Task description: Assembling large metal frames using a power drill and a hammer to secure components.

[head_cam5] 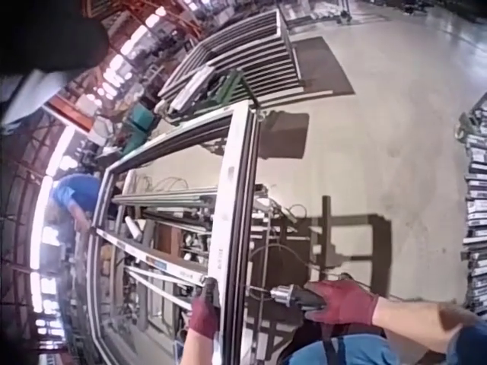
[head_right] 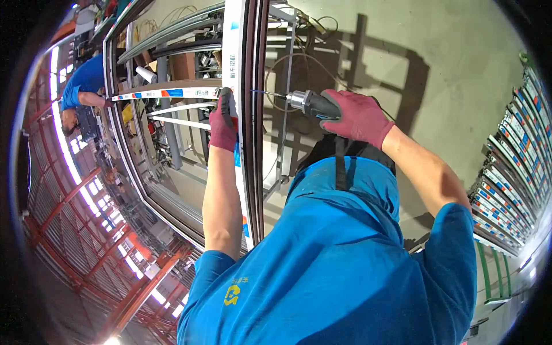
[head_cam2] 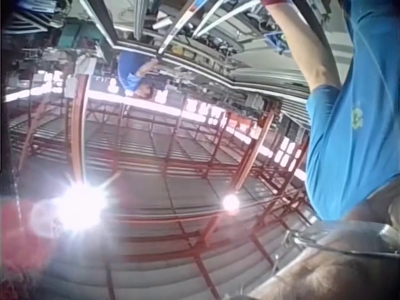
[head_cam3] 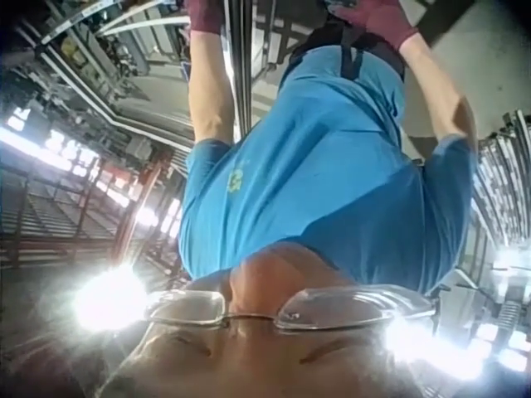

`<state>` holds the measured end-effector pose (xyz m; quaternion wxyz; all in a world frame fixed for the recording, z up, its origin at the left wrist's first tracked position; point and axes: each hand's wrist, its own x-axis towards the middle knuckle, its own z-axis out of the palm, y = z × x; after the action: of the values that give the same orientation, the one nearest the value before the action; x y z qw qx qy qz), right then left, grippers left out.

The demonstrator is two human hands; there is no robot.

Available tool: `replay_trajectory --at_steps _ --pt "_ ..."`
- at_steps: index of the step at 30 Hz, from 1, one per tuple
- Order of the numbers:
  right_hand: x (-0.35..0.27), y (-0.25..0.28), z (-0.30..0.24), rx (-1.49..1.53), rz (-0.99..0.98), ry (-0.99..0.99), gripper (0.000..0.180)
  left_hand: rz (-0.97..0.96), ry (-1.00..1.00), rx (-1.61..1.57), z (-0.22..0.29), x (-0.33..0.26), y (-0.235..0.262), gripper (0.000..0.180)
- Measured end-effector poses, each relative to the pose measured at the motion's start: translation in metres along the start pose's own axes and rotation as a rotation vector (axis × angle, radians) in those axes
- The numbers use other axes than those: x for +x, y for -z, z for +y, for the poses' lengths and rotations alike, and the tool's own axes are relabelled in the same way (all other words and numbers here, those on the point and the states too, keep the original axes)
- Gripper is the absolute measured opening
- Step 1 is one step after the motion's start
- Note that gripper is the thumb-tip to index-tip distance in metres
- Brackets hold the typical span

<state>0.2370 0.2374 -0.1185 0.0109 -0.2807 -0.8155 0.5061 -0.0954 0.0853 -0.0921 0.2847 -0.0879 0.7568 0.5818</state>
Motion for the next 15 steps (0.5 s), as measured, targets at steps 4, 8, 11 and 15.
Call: replay_trajectory --at_steps 4,8,11,15 --pt "0.005 0.0 0.006 -0.016 0.037 0.014 0.073 -0.106 -0.047 -0.045 -0.005 0.013 0.003 0.038" --pt "0.005 0.007 -0.002 0.019 -0.012 -0.023 0.074 -0.104 -0.029 -0.027 -0.009 0.015 0.009 0.037" --pt "0.005 0.009 0.0 0.03 -0.015 -0.008 0.073 -0.069 -0.01 0.034 -0.008 0.014 0.009 0.036" --pt "0.006 0.01 -0.002 0.032 -0.028 0.005 0.073 -0.001 0.061 0.032 -0.005 0.013 0.004 0.037"
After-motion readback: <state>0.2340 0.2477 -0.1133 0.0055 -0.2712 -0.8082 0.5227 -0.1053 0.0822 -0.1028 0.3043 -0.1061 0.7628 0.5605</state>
